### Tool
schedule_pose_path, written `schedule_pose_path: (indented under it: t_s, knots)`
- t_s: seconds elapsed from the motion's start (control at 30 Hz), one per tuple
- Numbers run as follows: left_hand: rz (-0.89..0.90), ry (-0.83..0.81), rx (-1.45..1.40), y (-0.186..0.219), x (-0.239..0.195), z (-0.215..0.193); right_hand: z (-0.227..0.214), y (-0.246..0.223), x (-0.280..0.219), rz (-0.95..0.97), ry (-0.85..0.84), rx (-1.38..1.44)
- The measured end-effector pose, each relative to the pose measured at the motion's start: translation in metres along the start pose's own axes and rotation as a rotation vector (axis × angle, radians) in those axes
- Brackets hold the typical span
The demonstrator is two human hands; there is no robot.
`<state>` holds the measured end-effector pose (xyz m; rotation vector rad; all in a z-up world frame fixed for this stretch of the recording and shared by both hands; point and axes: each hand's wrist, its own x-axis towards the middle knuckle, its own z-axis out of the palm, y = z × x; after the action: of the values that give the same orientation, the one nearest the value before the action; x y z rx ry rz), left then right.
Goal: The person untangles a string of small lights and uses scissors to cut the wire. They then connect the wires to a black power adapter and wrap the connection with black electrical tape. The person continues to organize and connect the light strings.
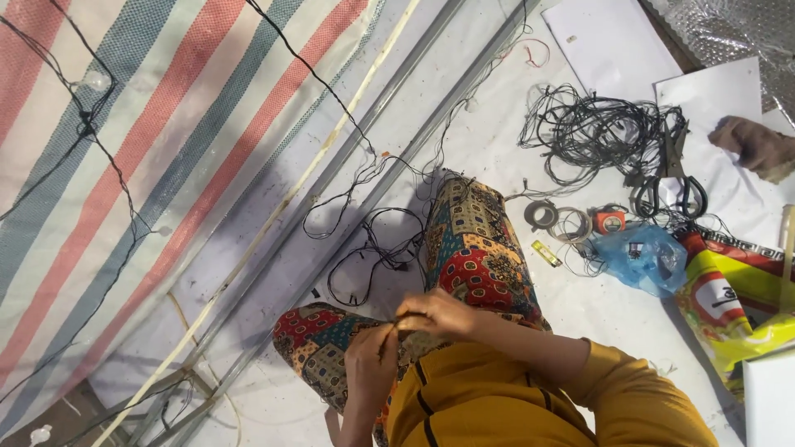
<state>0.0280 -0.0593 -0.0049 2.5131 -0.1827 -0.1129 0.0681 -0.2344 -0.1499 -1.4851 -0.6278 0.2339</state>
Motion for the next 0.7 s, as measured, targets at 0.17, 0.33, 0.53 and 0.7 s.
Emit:
schedule_pose_path:
  t_s: [0.17,0.33,0.53,0.7]
  knots:
    - [-0.275,0.035,-0.176,0.003,-0.002,-0.006,-0.112,0.010,-0.012,0.731,0.330,-0.442]
    - [-0.570,-0.009,-0.310,0.009,0.001,-0.016,-0.184,0.194,-0.141,0.849,0.189,-1.074]
    - [-0.754,-0.017,-0.611,0.001,-0.003,-0.016,-0.192,0.248,-0.185,1.099,-0.320,-1.332]
    - [-0.805,0.040,-0.880,-0.014,-0.011,-0.008,-0.193,0.254,-0.180,1.078,-0.382,-1.471]
